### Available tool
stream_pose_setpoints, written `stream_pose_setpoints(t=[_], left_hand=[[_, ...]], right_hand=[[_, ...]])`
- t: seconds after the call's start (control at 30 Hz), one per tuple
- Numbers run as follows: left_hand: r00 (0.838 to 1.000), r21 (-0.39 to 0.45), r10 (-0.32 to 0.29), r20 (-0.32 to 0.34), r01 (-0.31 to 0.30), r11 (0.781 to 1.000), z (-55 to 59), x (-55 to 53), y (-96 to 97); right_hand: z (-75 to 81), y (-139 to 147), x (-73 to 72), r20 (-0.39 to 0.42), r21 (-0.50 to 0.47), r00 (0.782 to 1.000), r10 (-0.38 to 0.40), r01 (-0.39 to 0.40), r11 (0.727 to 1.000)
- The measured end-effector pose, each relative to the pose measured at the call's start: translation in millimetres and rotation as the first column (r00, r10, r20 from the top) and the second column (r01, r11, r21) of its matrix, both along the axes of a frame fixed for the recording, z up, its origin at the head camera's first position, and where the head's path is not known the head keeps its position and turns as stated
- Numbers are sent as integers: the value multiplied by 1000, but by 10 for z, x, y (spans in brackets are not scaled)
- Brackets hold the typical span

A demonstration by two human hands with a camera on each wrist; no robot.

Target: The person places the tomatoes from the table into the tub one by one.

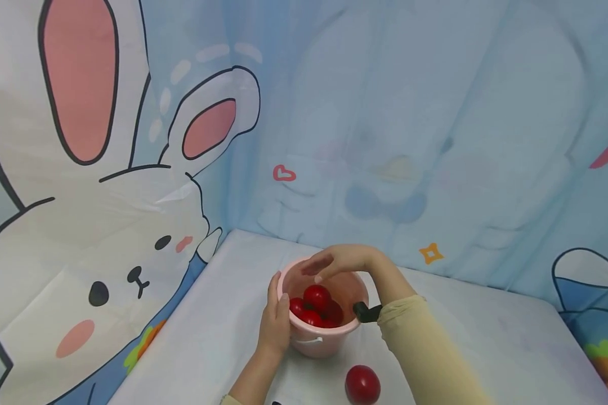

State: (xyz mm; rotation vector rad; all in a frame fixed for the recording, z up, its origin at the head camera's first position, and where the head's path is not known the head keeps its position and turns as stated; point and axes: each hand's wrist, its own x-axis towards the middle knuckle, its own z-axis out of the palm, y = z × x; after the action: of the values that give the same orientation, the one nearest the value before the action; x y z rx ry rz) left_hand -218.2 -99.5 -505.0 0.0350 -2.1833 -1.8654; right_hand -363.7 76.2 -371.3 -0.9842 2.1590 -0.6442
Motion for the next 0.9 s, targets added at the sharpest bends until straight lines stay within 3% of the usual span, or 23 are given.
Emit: stream_pose_setpoints(t=[0.3,0.47,0.6,0.77,0.9], left_hand=[[1000,-1,16,4,-16,1000,-4,12,4],[1000,-4,17,3,-17,1000,-3,25,22],[1000,-16,31,-1,-31,999,-13,29,35],[999,-19,39,-15,-39,999,-21,20,35],[999,-20,39,-19,-39,999,-21,13,37]], right_hand=[[123,315,144,-83,-110,993,-89,79,991],[104,584,320,-159,-165,968,-195,168,972],[2,818,525,-153,-239,950,-272,232,943],[-193,1047,795,-108,-351,928,-357,301,887],[-359,1168,982,-159,-381,888,-431,348,857]])
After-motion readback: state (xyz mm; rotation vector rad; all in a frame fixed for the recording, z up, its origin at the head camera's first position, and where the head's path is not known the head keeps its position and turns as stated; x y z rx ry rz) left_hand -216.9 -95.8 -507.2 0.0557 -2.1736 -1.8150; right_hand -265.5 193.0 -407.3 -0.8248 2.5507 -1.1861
